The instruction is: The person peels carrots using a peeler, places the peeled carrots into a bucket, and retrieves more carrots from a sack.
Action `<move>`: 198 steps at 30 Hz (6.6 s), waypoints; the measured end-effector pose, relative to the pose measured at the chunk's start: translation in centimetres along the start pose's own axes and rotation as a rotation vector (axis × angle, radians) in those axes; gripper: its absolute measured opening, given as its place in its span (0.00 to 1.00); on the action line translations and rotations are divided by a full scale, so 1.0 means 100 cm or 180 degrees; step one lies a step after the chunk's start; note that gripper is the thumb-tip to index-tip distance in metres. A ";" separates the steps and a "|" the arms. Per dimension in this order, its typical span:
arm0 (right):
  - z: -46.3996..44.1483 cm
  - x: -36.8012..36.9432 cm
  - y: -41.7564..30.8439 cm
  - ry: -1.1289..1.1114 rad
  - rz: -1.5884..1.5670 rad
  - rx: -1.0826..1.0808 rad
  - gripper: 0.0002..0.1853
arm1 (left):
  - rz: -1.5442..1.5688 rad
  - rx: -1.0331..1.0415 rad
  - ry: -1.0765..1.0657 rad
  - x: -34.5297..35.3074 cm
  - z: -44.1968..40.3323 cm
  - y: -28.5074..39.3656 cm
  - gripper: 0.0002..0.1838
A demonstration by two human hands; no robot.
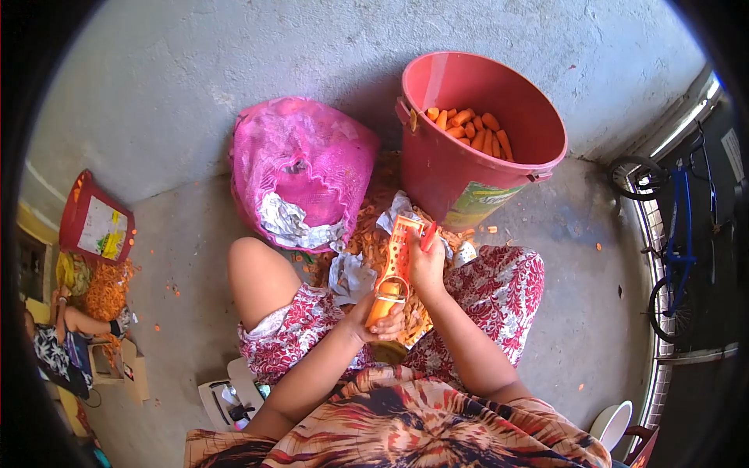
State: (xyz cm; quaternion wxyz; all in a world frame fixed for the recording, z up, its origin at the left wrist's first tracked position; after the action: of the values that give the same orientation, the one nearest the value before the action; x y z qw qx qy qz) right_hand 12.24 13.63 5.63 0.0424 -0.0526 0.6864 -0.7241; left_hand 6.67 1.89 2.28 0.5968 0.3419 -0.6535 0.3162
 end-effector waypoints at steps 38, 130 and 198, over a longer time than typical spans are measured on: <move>0.006 0.003 0.022 0.0132 0.0228 -0.0028 0.04 | -0.0522 0.1422 0.2030 -0.025 0.002 0.028 0.14; 0.005 -0.003 -0.010 0.0153 0.0099 0.0036 0.10 | -0.0718 0.1169 0.1848 -0.024 0.006 0.029 0.14; 0.013 0.003 0.001 0.0125 0.1152 -0.0270 0.07 | -0.0929 0.1353 0.2061 -0.020 0.011 0.027 0.18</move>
State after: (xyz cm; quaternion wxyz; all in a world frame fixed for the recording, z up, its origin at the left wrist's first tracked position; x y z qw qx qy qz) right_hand 12.13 12.30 5.60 0.1563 0.0842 0.7152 -0.6760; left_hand 3.96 2.69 0.15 0.7261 0.4295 -0.2968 0.4474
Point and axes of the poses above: each hand's wrist, its own z-axis away from the middle knuckle, its own x-axis out of the palm, y = z × x, the point moved 4 cm from there along -z, towards the middle knuckle, and after that the axes turned 8 degrees about x, right-handed, at the moved point
